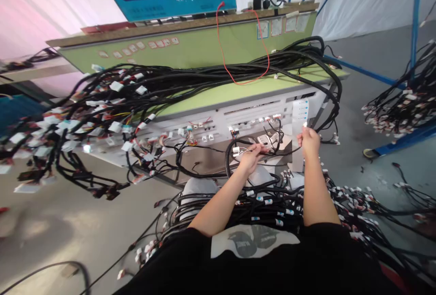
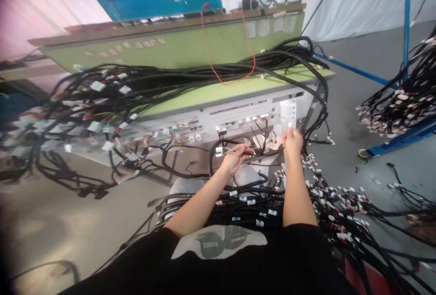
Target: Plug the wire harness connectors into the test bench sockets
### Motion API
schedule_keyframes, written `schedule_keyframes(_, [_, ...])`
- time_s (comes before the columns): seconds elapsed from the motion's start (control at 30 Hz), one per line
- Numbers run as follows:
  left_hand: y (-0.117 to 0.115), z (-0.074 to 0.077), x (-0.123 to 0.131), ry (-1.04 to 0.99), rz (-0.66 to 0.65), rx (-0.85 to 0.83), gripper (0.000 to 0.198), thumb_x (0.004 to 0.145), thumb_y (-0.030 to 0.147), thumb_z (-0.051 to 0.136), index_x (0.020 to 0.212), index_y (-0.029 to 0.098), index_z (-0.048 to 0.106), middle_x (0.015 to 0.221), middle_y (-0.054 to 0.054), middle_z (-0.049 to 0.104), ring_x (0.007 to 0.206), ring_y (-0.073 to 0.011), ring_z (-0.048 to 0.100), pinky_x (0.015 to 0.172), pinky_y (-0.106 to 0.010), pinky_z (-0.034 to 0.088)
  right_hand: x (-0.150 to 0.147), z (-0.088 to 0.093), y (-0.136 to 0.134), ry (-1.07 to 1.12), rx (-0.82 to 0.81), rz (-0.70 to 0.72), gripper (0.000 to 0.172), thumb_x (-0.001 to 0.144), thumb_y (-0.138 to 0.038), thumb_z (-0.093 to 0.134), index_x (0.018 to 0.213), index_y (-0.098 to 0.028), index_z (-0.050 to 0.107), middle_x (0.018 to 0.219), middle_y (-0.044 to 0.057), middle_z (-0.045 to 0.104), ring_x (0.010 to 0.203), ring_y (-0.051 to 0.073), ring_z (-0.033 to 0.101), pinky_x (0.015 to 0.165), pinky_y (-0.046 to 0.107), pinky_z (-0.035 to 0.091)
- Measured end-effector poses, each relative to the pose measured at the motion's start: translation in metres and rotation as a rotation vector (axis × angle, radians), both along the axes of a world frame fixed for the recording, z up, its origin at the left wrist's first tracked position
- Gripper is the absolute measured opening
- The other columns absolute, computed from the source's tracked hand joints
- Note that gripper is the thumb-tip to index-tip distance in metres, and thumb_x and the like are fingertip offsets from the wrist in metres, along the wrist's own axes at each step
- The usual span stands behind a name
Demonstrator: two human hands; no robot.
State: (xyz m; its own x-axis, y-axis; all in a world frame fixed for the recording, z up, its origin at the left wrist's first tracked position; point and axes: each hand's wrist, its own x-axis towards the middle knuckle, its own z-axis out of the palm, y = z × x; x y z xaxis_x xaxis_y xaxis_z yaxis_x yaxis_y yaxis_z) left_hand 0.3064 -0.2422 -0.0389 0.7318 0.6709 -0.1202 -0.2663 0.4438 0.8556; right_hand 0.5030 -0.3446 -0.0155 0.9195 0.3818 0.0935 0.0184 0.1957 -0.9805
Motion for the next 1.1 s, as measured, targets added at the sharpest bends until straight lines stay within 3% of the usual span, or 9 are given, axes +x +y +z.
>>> schedule_keyframes(0.07, [-0.002,-0.001,0.001,0.014,-0.008,0.024,0.032,0.066,0.039,0.071,0.080,0.013,0.061,0.073,-0.007,0.064,0.078,-0.0182,0.062,0.078,-0.031,0.044,0.000,0.003,0.005,0.045,0.025,0.129,0.036,0.075,-0.049,0.058,0.085,-0.014,0.055,0.049,-0.004,0.051,0.032,0.005,0.031,0.030,0.018,0.020])
schedule_keyframes(0.17, [-0.007,-0.005,0.005,0.064,-0.001,0.082,0.030,0.067,0.038,0.069,0.080,0.013,0.062,0.075,-0.006,0.064,0.077,-0.0168,0.061,0.075,-0.029,0.045,-0.028,0.017,0.025,0.096,0.128,0.438,0.038,0.074,-0.047,0.061,0.093,-0.015,0.058,0.053,-0.002,0.054,0.033,0.003,0.028,0.031,0.017,0.017])
schedule_keyframes(0.23, [-0.010,-0.012,0.008,0.112,0.053,0.130,0.024,0.068,0.036,0.068,0.076,0.013,0.062,0.076,-0.005,0.062,0.075,-0.0148,0.058,0.073,-0.027,0.045,-0.055,0.023,0.047,0.175,0.093,0.601,0.033,0.075,-0.044,0.062,0.089,-0.014,0.059,0.051,-0.003,0.052,0.033,0.002,0.028,0.031,0.016,0.016])
schedule_keyframes(0.33, [-0.012,-0.023,0.008,0.170,0.157,0.110,0.017,0.070,0.031,0.064,0.070,0.014,0.059,0.075,-0.003,0.058,0.073,-0.0136,0.054,0.068,-0.026,0.046,-0.085,0.017,0.083,0.401,0.001,0.720,0.021,0.081,-0.033,0.058,0.082,-0.012,0.057,0.047,-0.004,0.045,0.032,0.002,0.027,0.031,0.014,0.014])
schedule_keyframes(0.47, [-0.012,-0.028,-0.001,0.197,0.219,-0.020,0.011,0.071,0.024,0.060,0.068,0.014,0.058,0.079,-0.004,0.057,0.075,-0.0146,0.053,0.066,-0.028,0.048,-0.090,0.005,0.118,0.727,0.049,0.742,0.017,0.091,-0.021,0.041,0.082,-0.012,0.053,0.046,-0.006,0.040,0.032,0.002,0.026,0.030,0.013,0.015])
schedule_keyframes(0.57, [-0.010,-0.024,-0.007,0.160,0.238,-0.079,0.007,0.072,0.020,0.058,0.068,0.014,0.058,0.080,-0.005,0.056,0.077,-0.0146,0.053,0.069,-0.030,0.049,-0.084,0.004,0.130,0.799,0.092,0.724,0.022,0.094,-0.020,0.032,0.082,-0.013,0.049,0.045,-0.007,0.035,0.031,0.002,0.023,0.029,0.013,0.016])
schedule_keyframes(0.8, [-0.008,-0.023,-0.008,0.111,0.261,-0.127,0.010,0.073,0.021,0.060,0.067,0.013,0.057,0.081,-0.005,0.054,0.081,-0.0161,0.054,0.078,-0.037,0.049,-0.080,0.000,0.136,0.906,0.187,0.701,0.025,0.095,-0.019,0.025,0.084,-0.013,0.047,0.043,-0.009,0.032,0.030,0.003,0.023,0.028,0.013,0.018])
schedule_keyframes(1.1, [-0.007,-0.015,-0.010,0.080,0.252,-0.130,0.016,0.067,0.024,0.067,0.069,0.012,0.057,0.077,-0.004,0.055,0.077,-0.0149,0.054,0.075,-0.035,0.049,-0.075,0.001,0.138,0.961,0.238,0.730,0.024,0.095,-0.017,0.028,0.084,-0.012,0.048,0.043,-0.008,0.035,0.029,0.003,0.024,0.027,0.012,0.019])
